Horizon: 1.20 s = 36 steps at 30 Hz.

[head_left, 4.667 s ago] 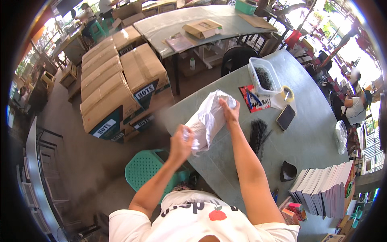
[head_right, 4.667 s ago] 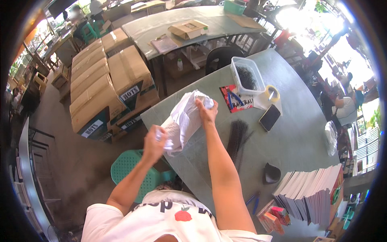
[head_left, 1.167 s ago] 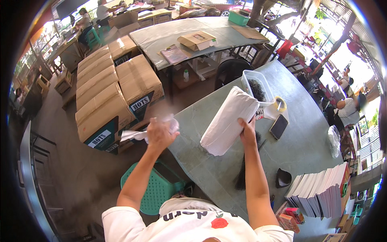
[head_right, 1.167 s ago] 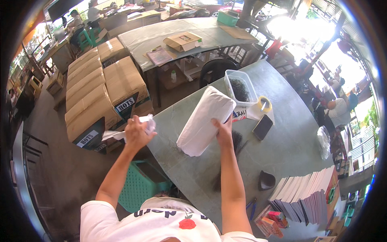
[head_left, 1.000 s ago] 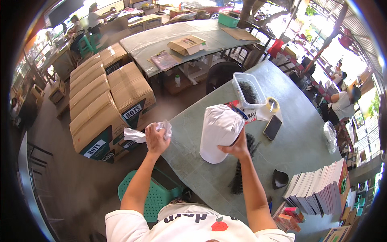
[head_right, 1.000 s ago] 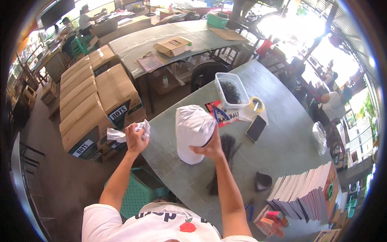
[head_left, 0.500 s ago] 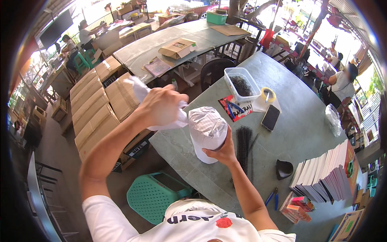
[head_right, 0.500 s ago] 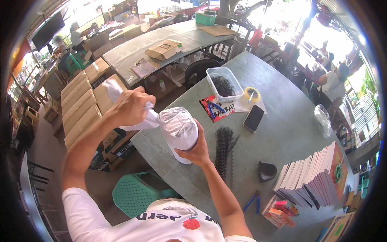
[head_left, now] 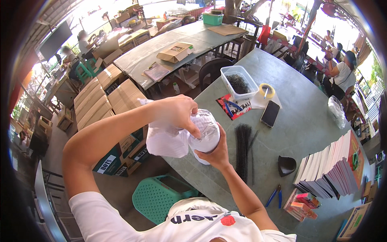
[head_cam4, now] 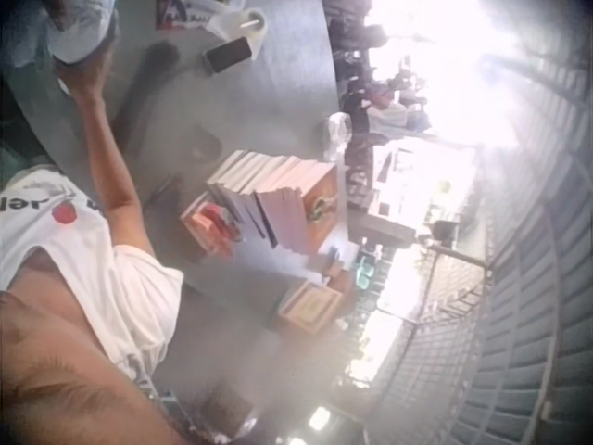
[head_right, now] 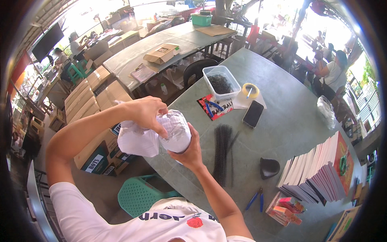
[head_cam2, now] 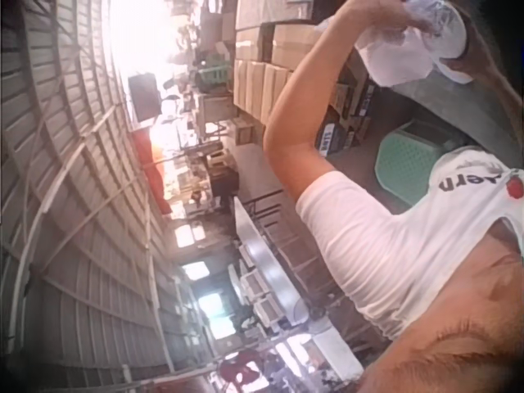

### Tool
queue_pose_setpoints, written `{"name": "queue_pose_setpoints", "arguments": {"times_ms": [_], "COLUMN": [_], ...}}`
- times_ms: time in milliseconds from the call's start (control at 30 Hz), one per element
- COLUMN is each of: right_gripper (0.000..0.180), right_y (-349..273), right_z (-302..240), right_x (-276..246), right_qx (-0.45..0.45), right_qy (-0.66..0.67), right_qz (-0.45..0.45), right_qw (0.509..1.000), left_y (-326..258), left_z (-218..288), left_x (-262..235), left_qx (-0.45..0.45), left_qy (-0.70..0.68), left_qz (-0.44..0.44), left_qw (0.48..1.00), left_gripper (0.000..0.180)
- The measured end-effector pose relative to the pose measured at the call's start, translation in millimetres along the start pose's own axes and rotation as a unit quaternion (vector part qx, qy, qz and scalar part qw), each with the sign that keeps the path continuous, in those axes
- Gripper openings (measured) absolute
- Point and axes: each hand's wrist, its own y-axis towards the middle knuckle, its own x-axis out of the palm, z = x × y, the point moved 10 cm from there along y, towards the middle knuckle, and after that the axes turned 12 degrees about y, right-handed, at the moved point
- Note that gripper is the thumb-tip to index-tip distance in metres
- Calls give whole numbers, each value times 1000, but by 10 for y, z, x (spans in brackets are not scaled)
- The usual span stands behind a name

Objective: The person unrolls a bundle of wire combs, places them in a plastic container, and then manually inserts individual wire combs into the pre-punched holes of several notebooks to bind them.

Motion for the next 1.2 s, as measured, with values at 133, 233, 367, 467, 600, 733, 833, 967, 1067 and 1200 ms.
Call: {"name": "queue_pose_setpoints", "arguments": {"times_ms": [133,233,367,467,600,733,833,967,1067,1200], "right_gripper": [107,109,108,107,98,79,87,87,87,87], "right_y": [-115,-295,-335,-304,-405,-262,-665,-784,-753,-839], "right_z": [-53,-135,-65,-183,-726,-473,224,450,526,642], "right_x": [-18,56,1,-190,-362,-926,-104,-78,-316,-514], "right_qx": [-47,-115,-43,-52,-26,45,353,386,397,425], "right_qy": [-73,-84,13,-39,-72,348,586,597,568,537], "right_qz": [40,59,22,40,22,-53,-340,-282,-232,-162], "right_qw": [995,988,999,997,997,935,646,644,683,711], "left_y": [-69,-137,-126,-10,-107,-231,-177,309,340,540], "left_z": [114,294,447,605,837,1374,1837,1409,1533,1466], "left_x": [-108,41,91,-42,-340,-346,-159,-430,-511,-700], "left_qx": [-11,6,-17,14,33,171,254,87,105,102], "left_qy": [-51,-60,-4,-20,-12,-76,-79,-44,-108,-71], "left_qz": [129,6,-58,-69,-104,-122,-153,-85,7,32], "left_qw": [990,998,998,997,994,975,952,992,989,992], "left_gripper": [73,69,73,71,59,40,34,34,49,45]}}
